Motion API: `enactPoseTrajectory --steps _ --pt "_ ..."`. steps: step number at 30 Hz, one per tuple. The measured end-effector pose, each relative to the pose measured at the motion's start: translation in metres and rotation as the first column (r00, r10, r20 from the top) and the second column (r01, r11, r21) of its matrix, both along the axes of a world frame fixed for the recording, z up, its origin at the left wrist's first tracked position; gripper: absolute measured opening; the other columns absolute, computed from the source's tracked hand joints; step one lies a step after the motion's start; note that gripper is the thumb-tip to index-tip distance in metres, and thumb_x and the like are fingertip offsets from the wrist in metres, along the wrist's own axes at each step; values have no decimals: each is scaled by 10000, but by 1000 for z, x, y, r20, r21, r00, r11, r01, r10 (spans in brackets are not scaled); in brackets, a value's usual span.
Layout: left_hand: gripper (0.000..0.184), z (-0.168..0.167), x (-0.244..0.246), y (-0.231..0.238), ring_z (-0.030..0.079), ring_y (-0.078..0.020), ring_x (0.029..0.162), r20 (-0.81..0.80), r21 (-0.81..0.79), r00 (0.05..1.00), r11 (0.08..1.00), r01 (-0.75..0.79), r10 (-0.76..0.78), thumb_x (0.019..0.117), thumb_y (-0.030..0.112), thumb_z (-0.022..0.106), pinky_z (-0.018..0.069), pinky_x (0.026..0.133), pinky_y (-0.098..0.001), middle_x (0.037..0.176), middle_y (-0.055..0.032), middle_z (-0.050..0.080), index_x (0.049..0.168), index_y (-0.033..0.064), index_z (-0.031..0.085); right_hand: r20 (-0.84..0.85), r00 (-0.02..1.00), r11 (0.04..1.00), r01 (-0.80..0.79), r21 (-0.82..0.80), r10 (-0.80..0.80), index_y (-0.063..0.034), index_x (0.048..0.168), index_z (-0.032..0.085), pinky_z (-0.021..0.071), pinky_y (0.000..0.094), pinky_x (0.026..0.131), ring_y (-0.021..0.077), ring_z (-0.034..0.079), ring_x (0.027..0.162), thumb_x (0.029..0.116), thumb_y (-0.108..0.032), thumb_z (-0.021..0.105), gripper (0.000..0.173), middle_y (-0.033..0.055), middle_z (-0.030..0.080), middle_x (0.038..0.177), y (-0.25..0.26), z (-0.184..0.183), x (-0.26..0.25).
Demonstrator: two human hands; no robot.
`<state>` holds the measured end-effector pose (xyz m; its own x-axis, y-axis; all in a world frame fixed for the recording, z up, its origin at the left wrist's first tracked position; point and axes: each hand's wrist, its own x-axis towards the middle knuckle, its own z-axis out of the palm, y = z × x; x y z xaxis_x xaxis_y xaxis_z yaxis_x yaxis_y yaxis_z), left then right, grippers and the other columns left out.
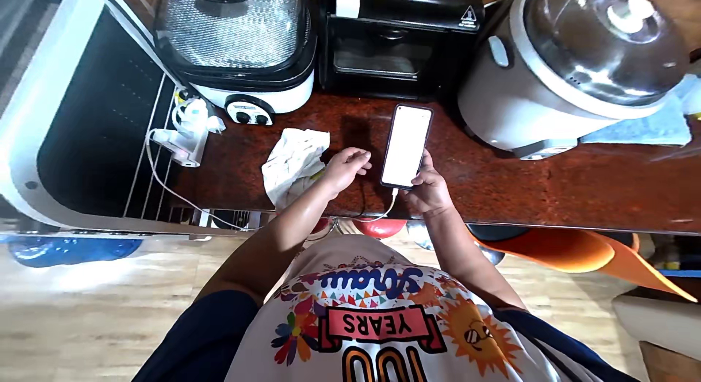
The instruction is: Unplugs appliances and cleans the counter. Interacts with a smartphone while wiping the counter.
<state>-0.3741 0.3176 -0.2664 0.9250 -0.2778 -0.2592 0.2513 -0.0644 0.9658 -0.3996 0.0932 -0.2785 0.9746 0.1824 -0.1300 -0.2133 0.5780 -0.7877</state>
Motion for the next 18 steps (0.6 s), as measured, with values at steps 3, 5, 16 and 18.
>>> enactPoseTrajectory --steps 3,5,16,18 --pt "296 6 -1 1 690 -181 995 13 -11 1000 1000 13 -13 1066 144 541 570 906 -348 1184 -157 678 1307 -13 610 -6 1000 1000 0 7 0 -226 1400 323 607 421 807 225 683 1040 708 79 495 776 74 628 1225 2 -1 1" --pt "299 9 -3 -2 681 -176 980 32 -2 999 999 41 -41 1041 98 570 567 896 -346 1192 -158 668 1317 -9 612 -4 1000 1000 -2 4 2 -228 1399 330 610 417 795 225 690 1029 706 87 497 780 74 636 1221 3 -2 1" --pt "293 11 -9 -10 647 -125 868 96 18 990 995 98 -99 1004 37 608 555 824 -299 1086 -140 670 1287 -39 598 14 1000 996 7 -87 -6 -197 1401 319 606 435 857 227 686 1060 714 134 527 791 73 632 1236 6 2 -1" --pt "304 11 -9 -11 648 -124 870 90 17 991 995 100 -101 1002 37 613 555 828 -299 1084 -137 671 1296 -36 594 10 1000 999 2 -52 -2 -212 1364 346 608 416 825 213 690 1039 701 66 552 747 66 645 1207 4 1 -1"
